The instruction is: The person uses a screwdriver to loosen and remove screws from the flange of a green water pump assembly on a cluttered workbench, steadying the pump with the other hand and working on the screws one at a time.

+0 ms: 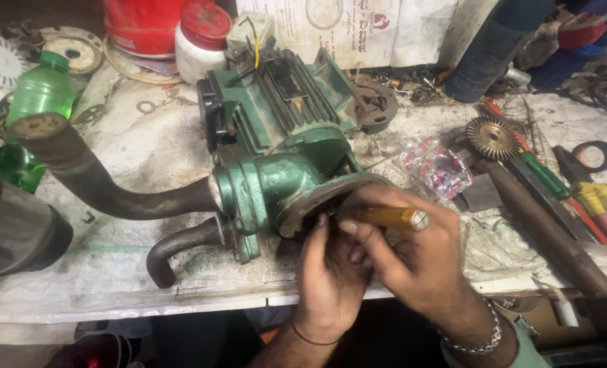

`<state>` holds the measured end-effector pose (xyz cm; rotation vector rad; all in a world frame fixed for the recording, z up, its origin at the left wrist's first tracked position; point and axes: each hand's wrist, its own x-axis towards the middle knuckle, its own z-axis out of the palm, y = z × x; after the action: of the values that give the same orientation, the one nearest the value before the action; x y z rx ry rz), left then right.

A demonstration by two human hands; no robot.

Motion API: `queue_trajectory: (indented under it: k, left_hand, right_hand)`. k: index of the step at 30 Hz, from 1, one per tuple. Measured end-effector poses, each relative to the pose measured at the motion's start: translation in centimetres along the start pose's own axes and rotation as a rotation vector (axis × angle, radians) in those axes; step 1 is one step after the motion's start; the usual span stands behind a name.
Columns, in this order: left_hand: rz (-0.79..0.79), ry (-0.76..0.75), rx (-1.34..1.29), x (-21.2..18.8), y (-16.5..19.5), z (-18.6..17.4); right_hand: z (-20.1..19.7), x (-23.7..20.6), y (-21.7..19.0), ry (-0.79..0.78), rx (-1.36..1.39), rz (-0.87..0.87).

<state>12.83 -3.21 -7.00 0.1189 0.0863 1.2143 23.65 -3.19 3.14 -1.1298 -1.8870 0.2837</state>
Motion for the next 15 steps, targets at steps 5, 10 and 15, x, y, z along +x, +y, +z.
queue_trajectory:
  k: [5,10,15]
  left_hand:
    - [0.016,0.036,-0.009,0.09,-0.1,-0.02]
    - [0.044,0.125,0.03,0.17,-0.14,0.0]
    - [0.061,0.048,0.018,0.21,-0.33,0.08]
  right_hand:
    - [0.02,0.24,-0.41,-0.007,-0.132,-0.103]
    - [0.08,0.33,-0.77,0.015,-0.146,-0.08]
    - [0.0,0.04,-0.65,0.017,-0.138,-0.092]
